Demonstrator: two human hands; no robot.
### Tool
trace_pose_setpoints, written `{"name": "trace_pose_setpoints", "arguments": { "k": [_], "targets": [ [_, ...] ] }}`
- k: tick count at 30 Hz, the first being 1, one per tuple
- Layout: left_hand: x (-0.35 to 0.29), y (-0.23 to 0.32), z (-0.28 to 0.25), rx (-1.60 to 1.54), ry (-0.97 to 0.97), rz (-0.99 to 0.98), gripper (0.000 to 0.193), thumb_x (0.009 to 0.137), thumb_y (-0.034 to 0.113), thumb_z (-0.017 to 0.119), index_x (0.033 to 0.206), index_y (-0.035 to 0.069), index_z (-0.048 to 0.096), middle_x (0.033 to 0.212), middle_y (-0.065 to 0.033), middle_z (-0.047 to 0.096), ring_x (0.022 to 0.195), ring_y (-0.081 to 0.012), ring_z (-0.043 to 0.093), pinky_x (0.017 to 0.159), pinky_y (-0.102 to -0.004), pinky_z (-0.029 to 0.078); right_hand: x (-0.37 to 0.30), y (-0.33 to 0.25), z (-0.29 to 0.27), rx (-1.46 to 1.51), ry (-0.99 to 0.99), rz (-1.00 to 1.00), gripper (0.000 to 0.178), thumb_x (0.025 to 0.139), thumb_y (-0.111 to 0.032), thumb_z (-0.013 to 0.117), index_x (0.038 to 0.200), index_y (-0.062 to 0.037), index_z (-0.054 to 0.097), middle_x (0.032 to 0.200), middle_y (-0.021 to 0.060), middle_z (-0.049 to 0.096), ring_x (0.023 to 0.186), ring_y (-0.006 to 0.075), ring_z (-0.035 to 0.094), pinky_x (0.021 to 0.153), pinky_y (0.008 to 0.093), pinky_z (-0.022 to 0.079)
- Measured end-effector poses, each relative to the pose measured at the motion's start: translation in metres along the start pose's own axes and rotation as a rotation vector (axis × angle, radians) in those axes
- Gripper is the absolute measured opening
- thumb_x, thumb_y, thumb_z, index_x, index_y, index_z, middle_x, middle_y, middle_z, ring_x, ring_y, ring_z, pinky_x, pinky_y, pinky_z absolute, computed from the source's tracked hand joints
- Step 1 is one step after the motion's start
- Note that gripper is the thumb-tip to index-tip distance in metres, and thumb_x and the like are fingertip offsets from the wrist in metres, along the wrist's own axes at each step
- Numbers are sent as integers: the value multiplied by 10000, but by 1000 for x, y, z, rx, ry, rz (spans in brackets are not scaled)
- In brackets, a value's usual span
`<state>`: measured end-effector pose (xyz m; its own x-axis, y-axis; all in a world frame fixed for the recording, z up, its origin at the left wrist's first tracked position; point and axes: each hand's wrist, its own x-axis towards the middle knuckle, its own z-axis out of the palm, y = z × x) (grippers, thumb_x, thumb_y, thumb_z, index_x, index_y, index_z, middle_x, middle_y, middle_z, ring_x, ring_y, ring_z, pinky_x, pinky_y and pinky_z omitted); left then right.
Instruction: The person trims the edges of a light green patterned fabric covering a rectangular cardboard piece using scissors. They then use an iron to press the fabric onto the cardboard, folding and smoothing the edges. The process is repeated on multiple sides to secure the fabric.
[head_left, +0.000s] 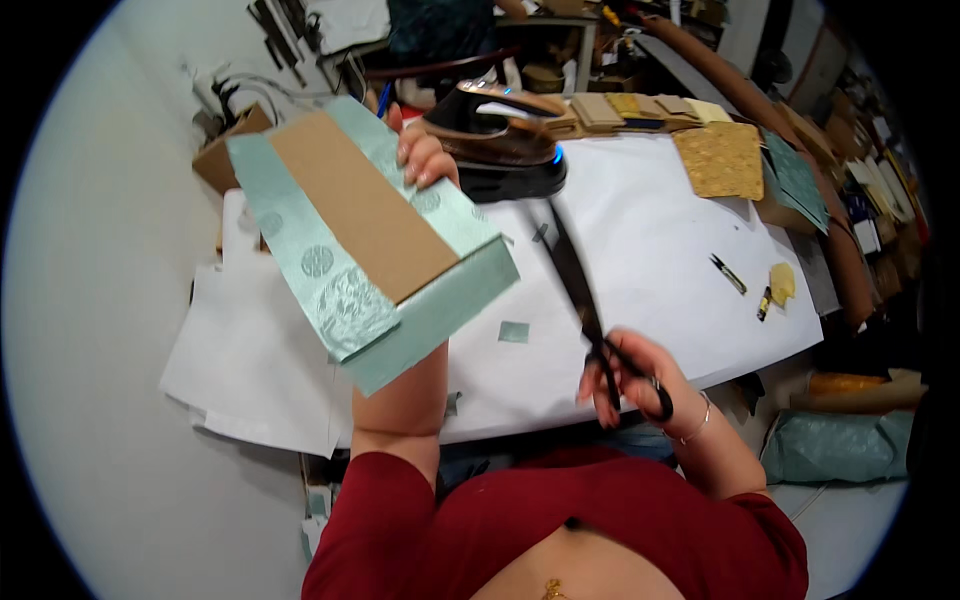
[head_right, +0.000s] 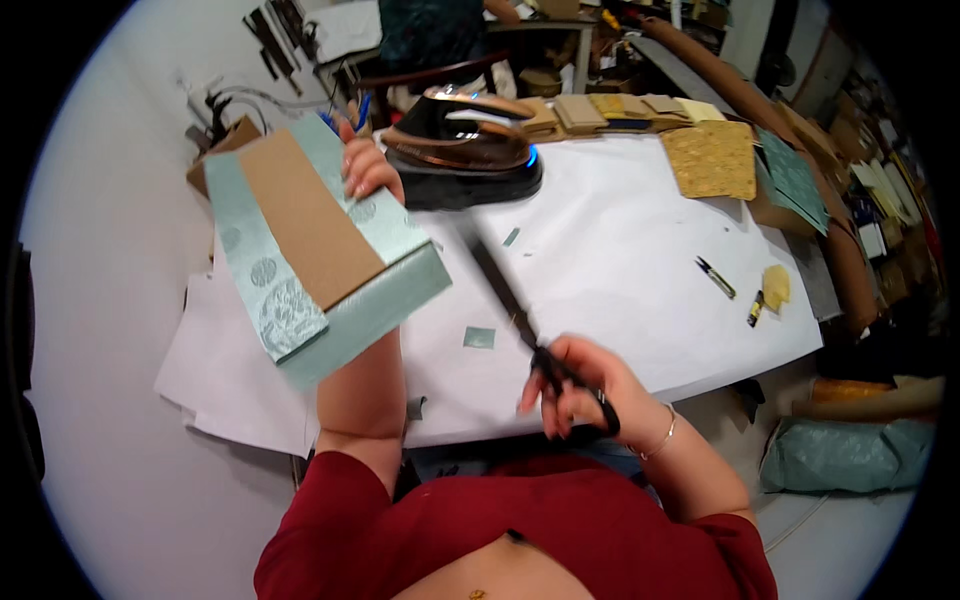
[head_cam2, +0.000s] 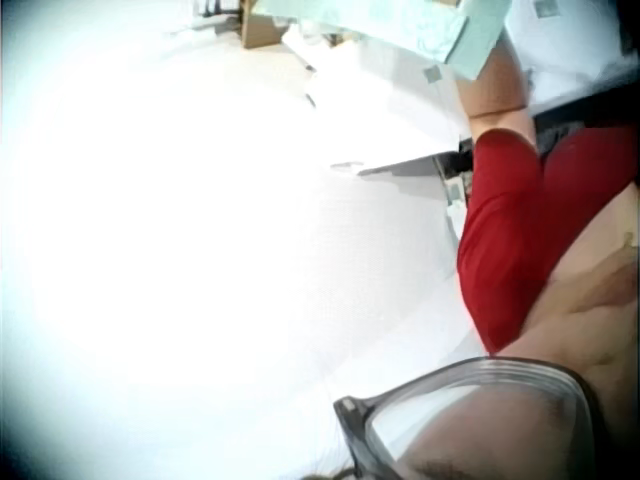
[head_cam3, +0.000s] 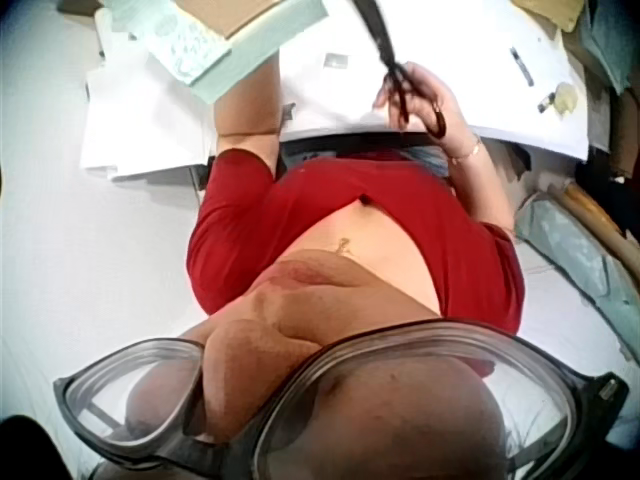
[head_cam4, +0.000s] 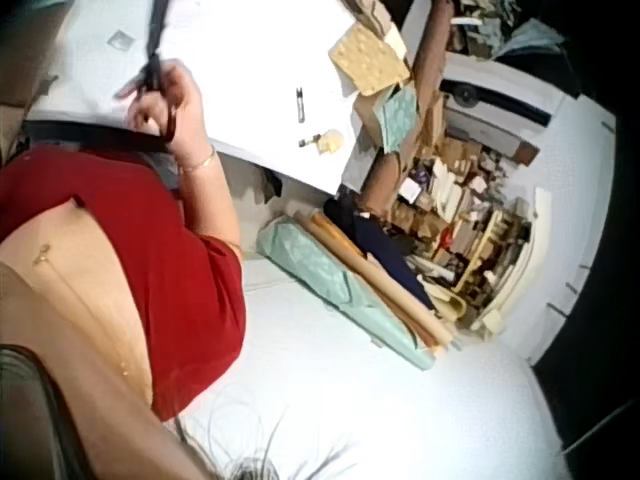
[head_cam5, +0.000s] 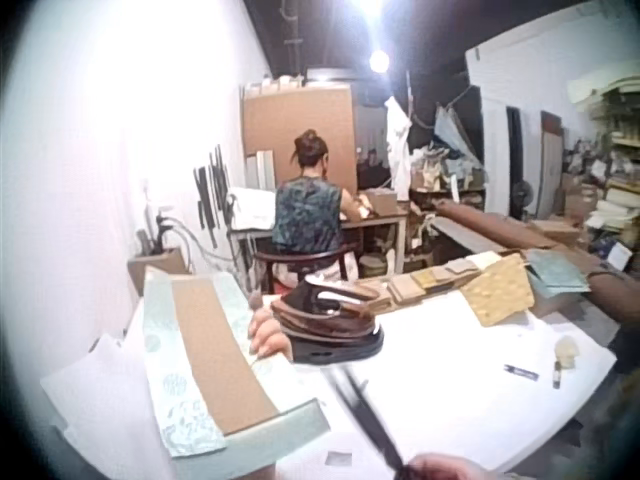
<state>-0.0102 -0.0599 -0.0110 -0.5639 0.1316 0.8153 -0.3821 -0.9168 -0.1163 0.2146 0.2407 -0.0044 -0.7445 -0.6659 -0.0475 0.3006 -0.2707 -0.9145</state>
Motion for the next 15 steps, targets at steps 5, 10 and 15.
{"name": "trace_pose_setpoints", "arguments": {
  "k": [5, 10, 15],
  "targets": [
    [-3, -98, 29, 17, 260, -97, 596, 1056, 337, 459, 1527, -16, 362, 868, -76, 480, 765, -179, 488, 765, -336, 446, 12, -36, 1, -42, 393, -157, 279, 1022, -255, 586, 1092, -8, 475, 1025, 208, 697, 847, 247, 730, 729, 331, 612],
    [-42, -150, 65, 330, 334, -393, 712, 1037, 449, 487, 1569, 20, 289, 1183, -134, 553, 1162, -256, 525, 1168, -408, 361, 9, -42, 12, -7, 459, -159, 338, 898, -240, 763, 1031, -39, 525, 933, 106, 696, 824, 161, 695, 699, 266, 578],
    [-93, -161, 85, 817, 548, -353, 736, 981, 379, 590, 1555, 21, 301, 1368, -177, 451, 1302, -319, 431, 1188, -440, 316, -9, -23, 6, 5, 470, -94, 275, 859, -222, 783, 954, -71, 574, 749, -40, 523, 642, 50, 463, 576, 202, 379]
  ]
}}
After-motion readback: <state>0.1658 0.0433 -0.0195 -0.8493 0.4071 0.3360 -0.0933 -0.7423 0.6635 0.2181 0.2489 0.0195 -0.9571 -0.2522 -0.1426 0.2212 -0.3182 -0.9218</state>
